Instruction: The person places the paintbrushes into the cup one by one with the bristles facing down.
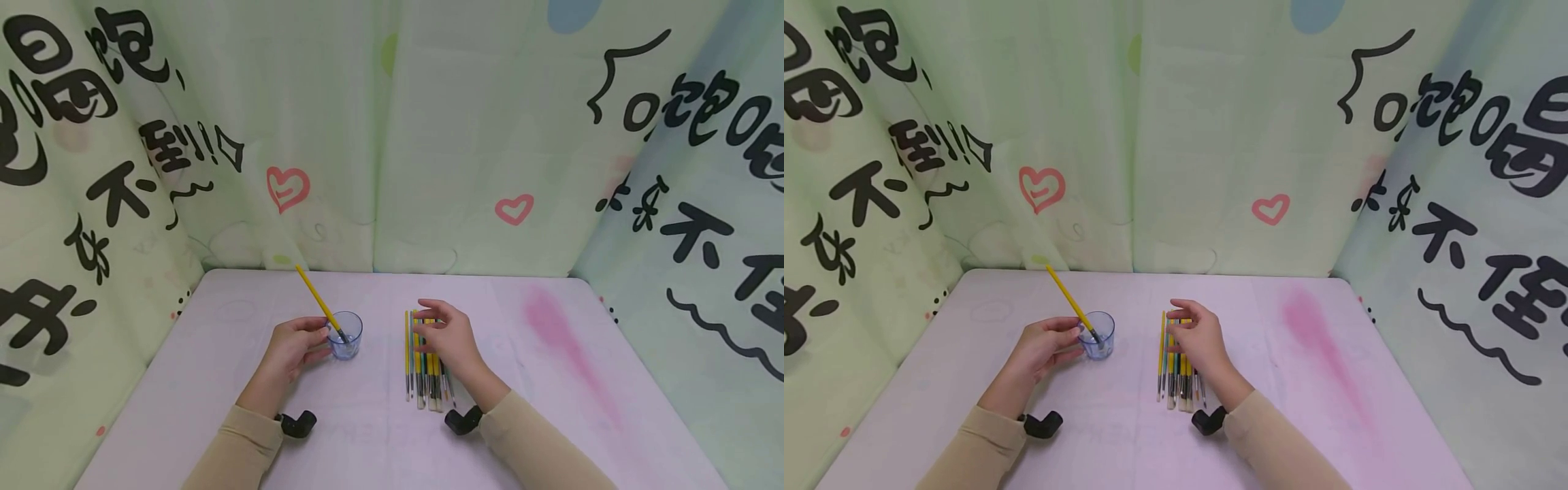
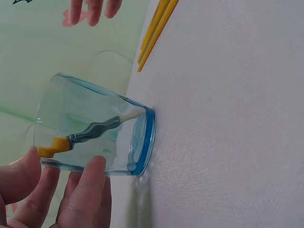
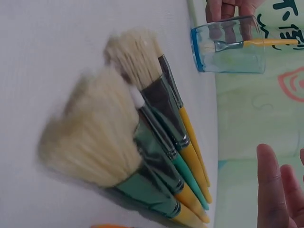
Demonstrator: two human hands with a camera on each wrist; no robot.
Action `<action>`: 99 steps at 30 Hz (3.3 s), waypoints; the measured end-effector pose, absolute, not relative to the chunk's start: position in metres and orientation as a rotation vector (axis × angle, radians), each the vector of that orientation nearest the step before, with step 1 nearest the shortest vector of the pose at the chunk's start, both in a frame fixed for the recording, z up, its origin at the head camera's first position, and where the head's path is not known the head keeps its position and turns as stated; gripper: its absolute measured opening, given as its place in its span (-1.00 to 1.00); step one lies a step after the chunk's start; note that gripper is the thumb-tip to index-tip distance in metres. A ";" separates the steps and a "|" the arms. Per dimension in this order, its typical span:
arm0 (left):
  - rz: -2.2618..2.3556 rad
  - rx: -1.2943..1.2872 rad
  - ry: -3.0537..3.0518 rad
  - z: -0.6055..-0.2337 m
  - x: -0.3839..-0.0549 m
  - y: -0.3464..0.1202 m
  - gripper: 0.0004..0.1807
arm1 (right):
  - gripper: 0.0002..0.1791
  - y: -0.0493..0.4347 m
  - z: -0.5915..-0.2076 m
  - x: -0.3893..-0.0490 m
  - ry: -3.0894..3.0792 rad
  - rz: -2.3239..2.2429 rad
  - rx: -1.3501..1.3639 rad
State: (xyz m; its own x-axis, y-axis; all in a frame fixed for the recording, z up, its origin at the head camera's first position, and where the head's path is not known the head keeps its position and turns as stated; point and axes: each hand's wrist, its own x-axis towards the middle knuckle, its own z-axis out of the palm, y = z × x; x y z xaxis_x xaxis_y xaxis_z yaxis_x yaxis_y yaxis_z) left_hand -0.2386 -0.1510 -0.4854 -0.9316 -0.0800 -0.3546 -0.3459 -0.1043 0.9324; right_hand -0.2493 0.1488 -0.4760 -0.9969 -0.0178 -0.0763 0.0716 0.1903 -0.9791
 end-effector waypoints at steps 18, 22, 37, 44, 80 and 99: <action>2.141 -0.499 1.980 -0.484 -0.238 -0.152 -0.61 | -0.39 0.181 -0.487 -0.252 2.510 -1.733 0.268; 2.139 -0.508 1.978 -0.484 -0.239 -0.152 -0.62 | -0.40 0.189 -0.490 -0.253 2.538 -1.683 0.291; 2.142 -0.509 1.970 -0.486 -0.239 -0.152 -0.61 | -0.44 0.198 -0.496 -0.260 2.565 -1.464 0.400; 2.144 -0.513 1.970 -0.486 -0.240 -0.153 -0.61 | -0.40 0.193 -0.496 -0.262 2.585 -1.370 0.399; 2.143 -0.500 1.963 -0.485 -0.240 -0.154 -0.61 | -0.57 0.181 -0.490 -0.277 2.811 -0.911 0.266; 2.126 -0.493 1.977 -0.485 -0.239 -0.153 -0.62 | -0.54 0.192 -0.492 -0.280 2.597 -1.170 0.375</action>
